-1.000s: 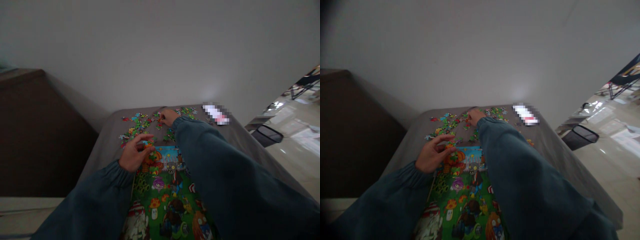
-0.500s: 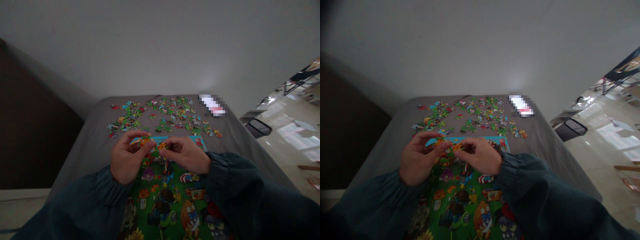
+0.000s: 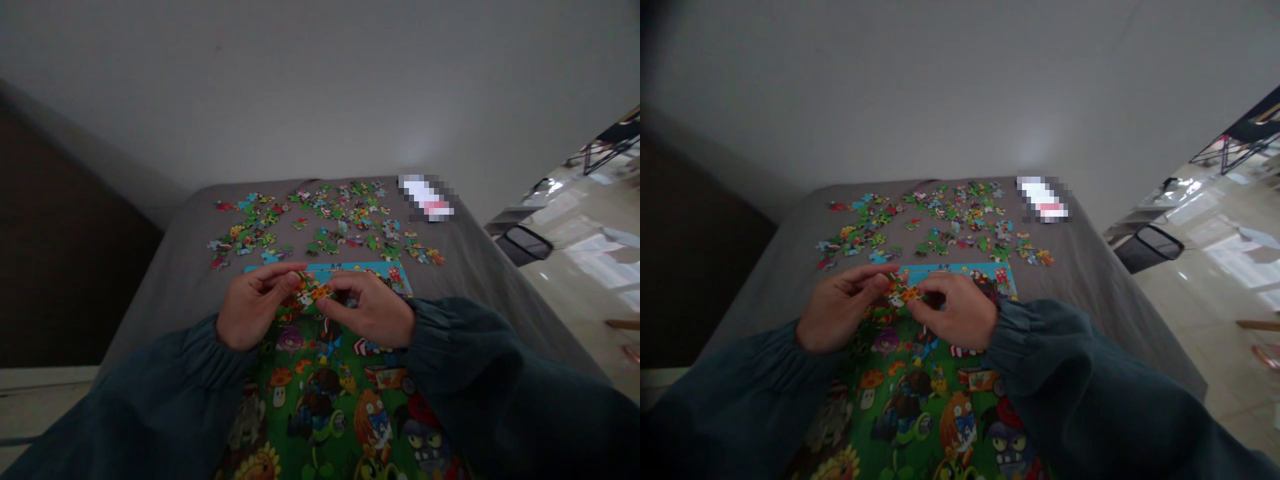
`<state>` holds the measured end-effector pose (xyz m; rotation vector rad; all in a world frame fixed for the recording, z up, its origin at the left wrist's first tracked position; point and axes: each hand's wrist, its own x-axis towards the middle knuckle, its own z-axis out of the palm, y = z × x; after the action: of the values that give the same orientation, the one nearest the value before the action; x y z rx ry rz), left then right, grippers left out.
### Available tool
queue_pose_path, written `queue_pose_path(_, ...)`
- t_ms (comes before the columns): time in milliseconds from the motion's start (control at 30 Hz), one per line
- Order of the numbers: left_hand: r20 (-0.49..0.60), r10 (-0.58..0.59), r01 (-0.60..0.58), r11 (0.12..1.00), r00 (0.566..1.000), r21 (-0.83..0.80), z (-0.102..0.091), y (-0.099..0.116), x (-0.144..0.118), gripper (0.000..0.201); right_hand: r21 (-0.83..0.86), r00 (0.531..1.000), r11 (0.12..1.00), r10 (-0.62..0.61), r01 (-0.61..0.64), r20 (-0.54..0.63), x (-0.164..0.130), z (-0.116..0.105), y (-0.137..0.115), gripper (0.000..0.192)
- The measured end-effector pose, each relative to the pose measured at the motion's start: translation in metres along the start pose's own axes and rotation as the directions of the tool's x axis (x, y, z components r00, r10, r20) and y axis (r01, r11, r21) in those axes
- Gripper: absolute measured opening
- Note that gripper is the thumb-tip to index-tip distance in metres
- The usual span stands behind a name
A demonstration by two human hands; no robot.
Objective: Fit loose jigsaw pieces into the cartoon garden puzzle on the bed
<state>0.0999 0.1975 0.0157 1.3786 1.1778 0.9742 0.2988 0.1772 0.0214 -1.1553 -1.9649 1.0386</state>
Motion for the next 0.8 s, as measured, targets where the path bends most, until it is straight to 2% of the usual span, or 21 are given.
queue_pose_path(133,0.058,0.003,-0.005,1.000,0.998,0.029,-0.0019,-0.0022,0.0006,0.053,-0.046,1.000,0.999,-0.022,0.021,-0.015,-0.0004,0.0010,0.0009,0.026)
queue_pose_path(367,0.164,0.002,0.014,0.995,0.986,-0.098,-0.0013,-0.0063,-0.0009,0.044,-0.037,0.998,0.997,0.065,-0.065,0.021,-0.0004,0.0011,0.0010,0.024)
queue_pose_path(667,0.179,0.010,0.010,0.994,0.984,-0.111,-0.0038,-0.0065,-0.0022,0.053,-0.008,0.997,0.997,0.073,-0.073,0.015,0.0004,-0.0011,0.0045,0.025)
queue_pose_path(800,0.161,0.005,0.014,0.993,0.987,-0.116,-0.0032,-0.0037,-0.0028,0.059,0.133,0.990,0.982,0.139,-0.136,-0.013,0.0033,-0.0079,0.0048,0.026)
